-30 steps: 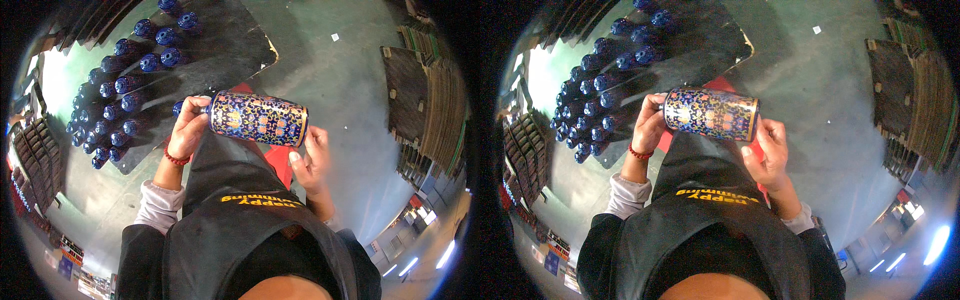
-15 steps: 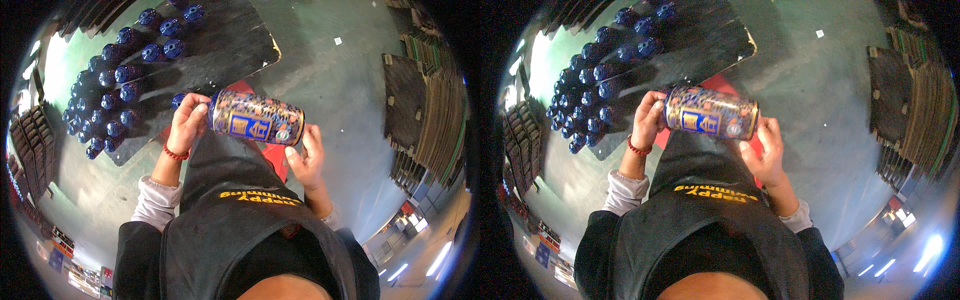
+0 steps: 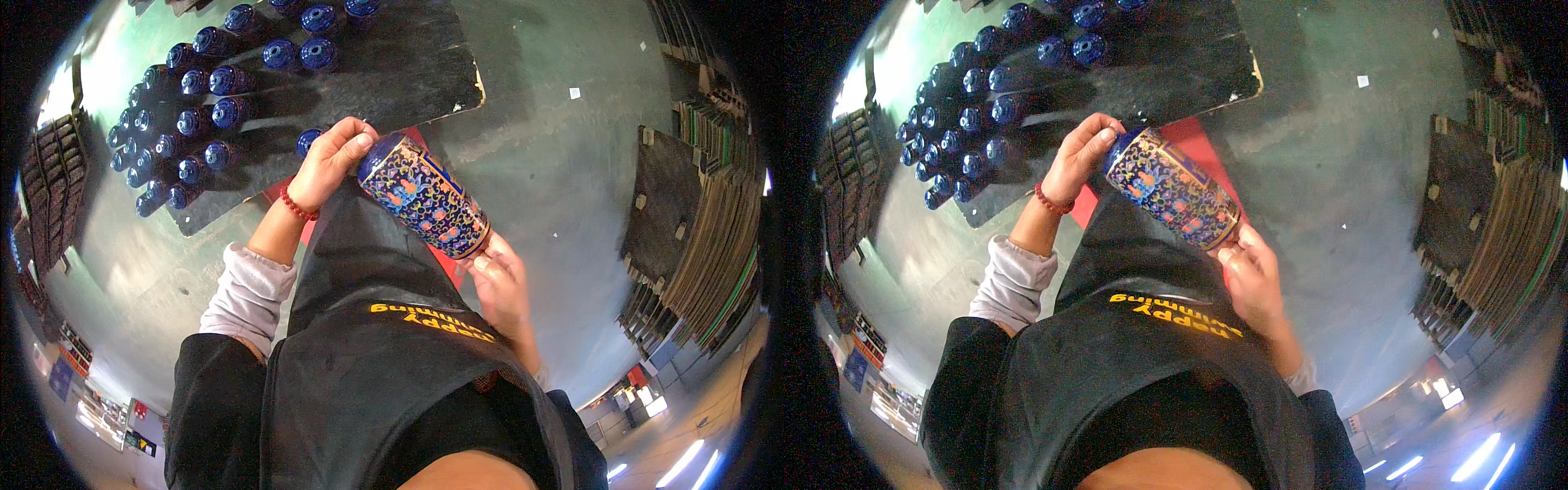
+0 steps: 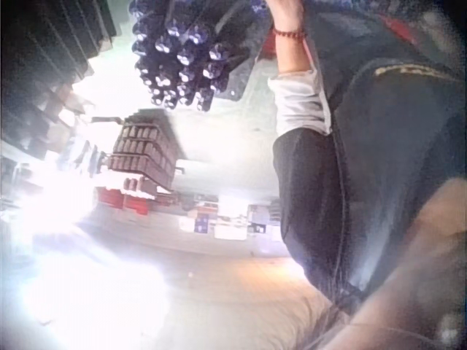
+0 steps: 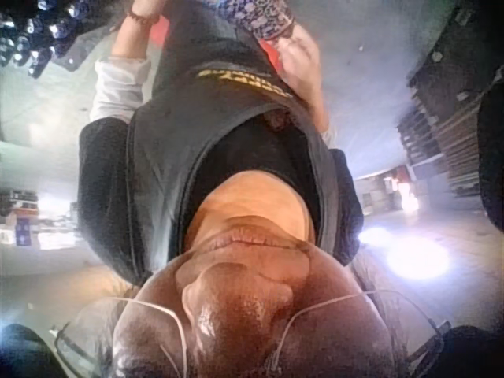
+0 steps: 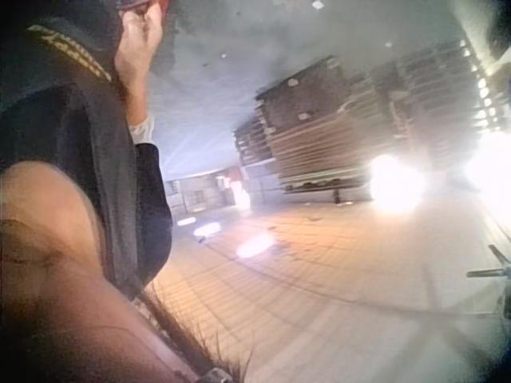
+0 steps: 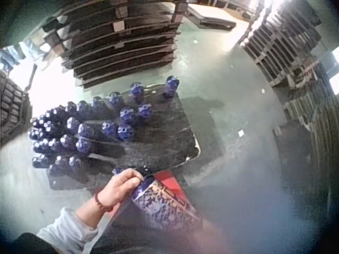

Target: The person moves a pallet of blue ceramic jars using a pallet jack. They then pick up several jars one by one, rotate them to inspect the surface and labels, and place them back on the pallet.

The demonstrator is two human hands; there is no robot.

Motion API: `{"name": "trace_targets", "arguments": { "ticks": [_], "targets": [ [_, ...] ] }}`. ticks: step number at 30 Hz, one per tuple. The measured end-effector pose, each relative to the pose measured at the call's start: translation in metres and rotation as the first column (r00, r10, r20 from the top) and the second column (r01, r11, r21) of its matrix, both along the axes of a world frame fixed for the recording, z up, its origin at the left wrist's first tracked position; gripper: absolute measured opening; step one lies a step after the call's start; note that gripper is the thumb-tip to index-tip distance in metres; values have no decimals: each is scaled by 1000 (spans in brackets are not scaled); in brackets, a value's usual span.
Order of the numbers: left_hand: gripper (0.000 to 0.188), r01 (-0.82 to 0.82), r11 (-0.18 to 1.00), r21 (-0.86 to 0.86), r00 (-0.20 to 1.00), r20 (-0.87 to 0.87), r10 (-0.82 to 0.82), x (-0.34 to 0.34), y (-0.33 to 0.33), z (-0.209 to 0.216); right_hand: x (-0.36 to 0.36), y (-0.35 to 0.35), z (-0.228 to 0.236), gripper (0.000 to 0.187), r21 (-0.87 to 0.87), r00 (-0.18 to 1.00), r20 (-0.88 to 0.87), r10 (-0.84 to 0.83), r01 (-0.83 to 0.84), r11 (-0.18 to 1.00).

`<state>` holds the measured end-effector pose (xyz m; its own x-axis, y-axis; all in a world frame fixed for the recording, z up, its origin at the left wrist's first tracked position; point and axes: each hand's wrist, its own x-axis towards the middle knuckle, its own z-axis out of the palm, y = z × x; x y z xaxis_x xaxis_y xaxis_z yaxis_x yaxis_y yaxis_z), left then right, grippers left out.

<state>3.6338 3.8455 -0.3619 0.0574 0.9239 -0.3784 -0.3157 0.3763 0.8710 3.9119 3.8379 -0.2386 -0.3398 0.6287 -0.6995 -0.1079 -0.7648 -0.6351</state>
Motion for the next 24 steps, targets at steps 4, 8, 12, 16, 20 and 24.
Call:
{"name": "trace_targets", "arguments": {
  "ticks": [4, 8, 12, 16, 20, 24],
  "targets": [
    [22, 32, 992, -120, 992, 125, -17, 2, -6, -16, -4, -3, 9, 57, 117, 998, -1, 61, -60, 991],
    [22, -8, 990, -138, 955, 293, 49, 9, -9, -23, -5, -2, 14, 61, 120, 998, -14, 55, -53, 991],
    [23, 10, 982, -187, 941, 333, 54, 9, -10, -23, -7, -3, 16, 63, 118, 992, 90, 86, -96, 988],
    [25, 28, 977, -210, 956, 291, 35, 6, -10, -21, -10, -4, 17, 69, 114, 974, 204, 103, -128, 985],
    [26, 57, 965, -257, 956, 294, 22, 9, -9, -22, -10, -2, 19, 67, 102, 980, 174, 101, -120, 988],
    [27, 53, 963, -264, 956, 293, 28, 13, -10, -30, -11, -3, 19, 65, 112, 981, 178, 75, -96, 989]
  ]
}}
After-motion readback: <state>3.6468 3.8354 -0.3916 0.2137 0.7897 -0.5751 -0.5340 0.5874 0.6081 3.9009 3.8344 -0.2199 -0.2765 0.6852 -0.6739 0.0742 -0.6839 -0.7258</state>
